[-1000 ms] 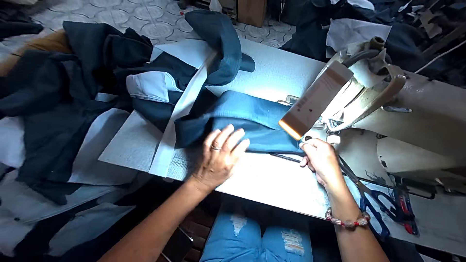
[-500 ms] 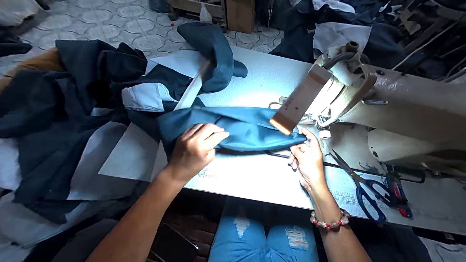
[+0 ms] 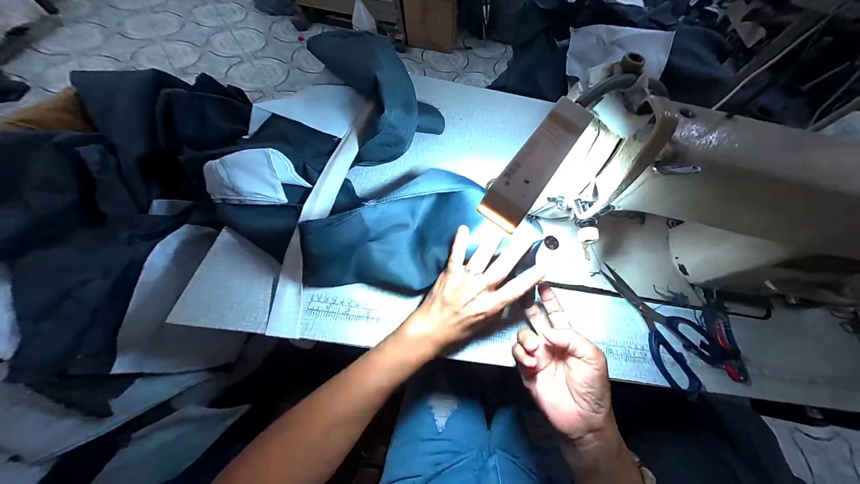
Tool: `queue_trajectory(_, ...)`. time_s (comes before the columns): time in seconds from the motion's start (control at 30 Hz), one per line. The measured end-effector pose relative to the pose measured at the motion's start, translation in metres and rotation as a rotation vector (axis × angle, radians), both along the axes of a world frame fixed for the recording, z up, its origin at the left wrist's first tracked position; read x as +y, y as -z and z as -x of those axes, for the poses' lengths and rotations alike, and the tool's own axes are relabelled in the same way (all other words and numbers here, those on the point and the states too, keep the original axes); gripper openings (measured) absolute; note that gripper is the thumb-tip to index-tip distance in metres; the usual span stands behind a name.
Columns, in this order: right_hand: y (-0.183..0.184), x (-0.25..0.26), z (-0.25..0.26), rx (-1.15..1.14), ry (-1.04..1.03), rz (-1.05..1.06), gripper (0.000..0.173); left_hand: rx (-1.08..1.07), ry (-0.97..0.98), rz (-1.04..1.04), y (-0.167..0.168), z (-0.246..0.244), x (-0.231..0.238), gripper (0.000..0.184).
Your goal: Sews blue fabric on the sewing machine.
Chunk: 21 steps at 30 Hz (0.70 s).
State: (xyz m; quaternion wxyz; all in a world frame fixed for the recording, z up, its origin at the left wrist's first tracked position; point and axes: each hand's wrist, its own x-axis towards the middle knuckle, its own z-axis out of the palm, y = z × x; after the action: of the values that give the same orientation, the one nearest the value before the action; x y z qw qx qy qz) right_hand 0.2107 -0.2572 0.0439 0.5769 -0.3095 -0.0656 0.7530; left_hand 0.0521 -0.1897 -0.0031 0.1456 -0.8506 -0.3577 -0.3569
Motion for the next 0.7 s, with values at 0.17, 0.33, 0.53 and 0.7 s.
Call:
queue_trajectory(0.17,0.01,0.002,-0.013,0.466,-0.036,-0.068,0.044,-0.023,0.072,-0.263,-0.001,-0.016,0.047,0.017)
queue_trajectory(0.33,0.02,0.004,-0.028,0.019,-0.13,-0.006,0.034,0.204,0.277,0.132,-0.008,0.0,0.038,0.013)
queue_trajectory(0.53,0.012,0.009,-0.033,-0.464,-0.206,-0.021,0.034,0.263,0.221,0.646,-0.026,0.005,0.034,0.045)
queue_trajectory(0.7,0.005,0.022,-0.042,-1.018,-0.273,-0.157,0.048,0.188,0.199,0.661,-0.014,-0.004,0.041,0.047)
